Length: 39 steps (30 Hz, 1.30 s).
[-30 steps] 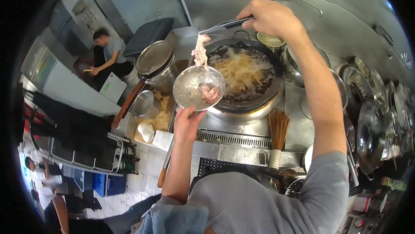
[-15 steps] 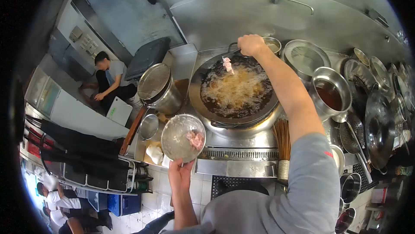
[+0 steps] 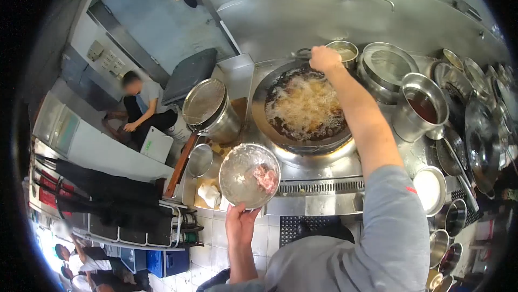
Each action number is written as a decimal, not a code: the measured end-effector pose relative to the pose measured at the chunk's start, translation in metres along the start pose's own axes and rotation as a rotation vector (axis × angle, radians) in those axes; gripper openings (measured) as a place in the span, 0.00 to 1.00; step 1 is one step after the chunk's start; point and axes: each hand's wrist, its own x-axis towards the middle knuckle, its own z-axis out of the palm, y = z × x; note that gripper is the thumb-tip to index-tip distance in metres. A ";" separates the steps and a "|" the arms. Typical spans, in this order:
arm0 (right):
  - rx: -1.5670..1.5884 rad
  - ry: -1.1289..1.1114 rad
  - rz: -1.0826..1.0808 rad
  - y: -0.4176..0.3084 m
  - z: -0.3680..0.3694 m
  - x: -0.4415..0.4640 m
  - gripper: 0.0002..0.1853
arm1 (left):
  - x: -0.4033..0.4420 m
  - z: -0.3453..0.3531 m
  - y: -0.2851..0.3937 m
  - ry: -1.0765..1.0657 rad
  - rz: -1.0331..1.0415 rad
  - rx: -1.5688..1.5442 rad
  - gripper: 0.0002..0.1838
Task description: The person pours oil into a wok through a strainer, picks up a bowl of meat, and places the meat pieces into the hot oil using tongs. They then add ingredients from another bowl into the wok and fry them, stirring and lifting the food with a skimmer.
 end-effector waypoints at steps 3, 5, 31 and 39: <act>0.060 0.055 -0.064 -0.003 -0.059 -0.026 0.21 | 0.015 0.002 0.008 -0.036 -0.037 0.020 0.27; 0.158 0.098 -0.180 -0.007 -0.101 -0.061 0.21 | 0.028 0.004 0.012 -0.084 -0.047 0.022 0.26; -0.298 0.071 -0.292 -0.040 -0.203 -0.230 0.14 | 0.079 0.027 -0.014 -0.255 0.001 0.044 0.04; -0.391 -0.311 -0.153 0.062 -0.056 -0.172 0.15 | 0.070 -0.002 -0.001 -0.113 0.131 0.103 0.16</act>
